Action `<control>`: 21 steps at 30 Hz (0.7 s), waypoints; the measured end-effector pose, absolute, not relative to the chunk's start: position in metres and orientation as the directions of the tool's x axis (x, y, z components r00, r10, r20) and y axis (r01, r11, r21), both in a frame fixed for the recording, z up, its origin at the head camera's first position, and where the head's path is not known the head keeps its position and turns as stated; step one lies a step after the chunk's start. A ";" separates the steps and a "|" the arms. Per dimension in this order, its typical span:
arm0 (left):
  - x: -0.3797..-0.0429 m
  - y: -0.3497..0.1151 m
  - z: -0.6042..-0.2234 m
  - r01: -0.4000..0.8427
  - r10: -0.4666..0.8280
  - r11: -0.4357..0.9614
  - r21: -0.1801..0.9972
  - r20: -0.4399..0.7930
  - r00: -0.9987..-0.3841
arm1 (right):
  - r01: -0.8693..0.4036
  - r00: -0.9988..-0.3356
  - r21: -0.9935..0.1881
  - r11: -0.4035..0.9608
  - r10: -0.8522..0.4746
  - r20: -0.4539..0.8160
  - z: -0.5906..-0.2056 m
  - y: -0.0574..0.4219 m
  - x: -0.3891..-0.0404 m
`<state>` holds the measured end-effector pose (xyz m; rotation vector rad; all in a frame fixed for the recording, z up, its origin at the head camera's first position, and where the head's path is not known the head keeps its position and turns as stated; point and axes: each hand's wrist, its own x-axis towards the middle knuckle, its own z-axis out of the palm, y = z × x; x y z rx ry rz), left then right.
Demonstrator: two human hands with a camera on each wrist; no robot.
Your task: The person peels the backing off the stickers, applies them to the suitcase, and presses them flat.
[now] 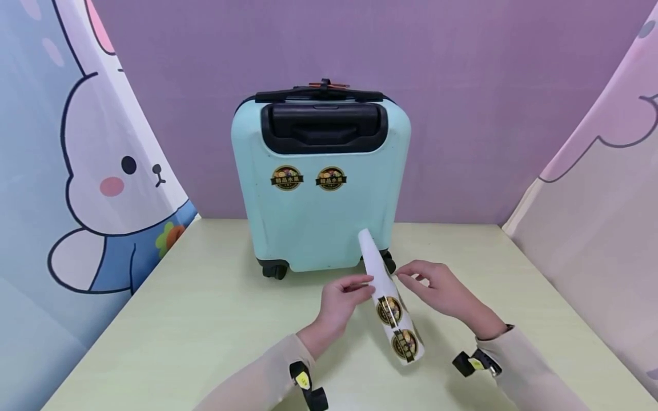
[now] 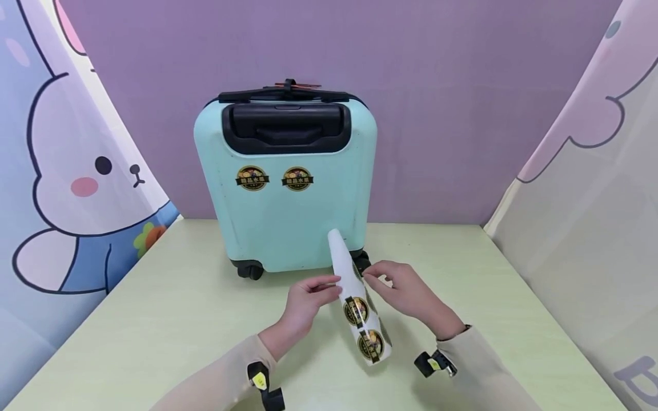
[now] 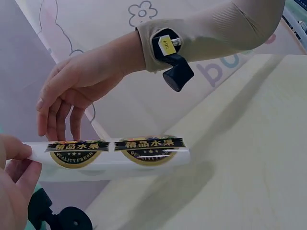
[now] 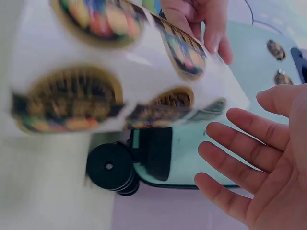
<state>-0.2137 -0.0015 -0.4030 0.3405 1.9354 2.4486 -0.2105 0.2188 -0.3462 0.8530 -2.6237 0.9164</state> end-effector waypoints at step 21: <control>-0.209 -0.014 -0.373 0.227 0.042 -0.381 0.897 0.262 -0.964 | -0.736 -0.591 -0.256 0.627 -0.409 0.696 -0.342 0.176 -0.185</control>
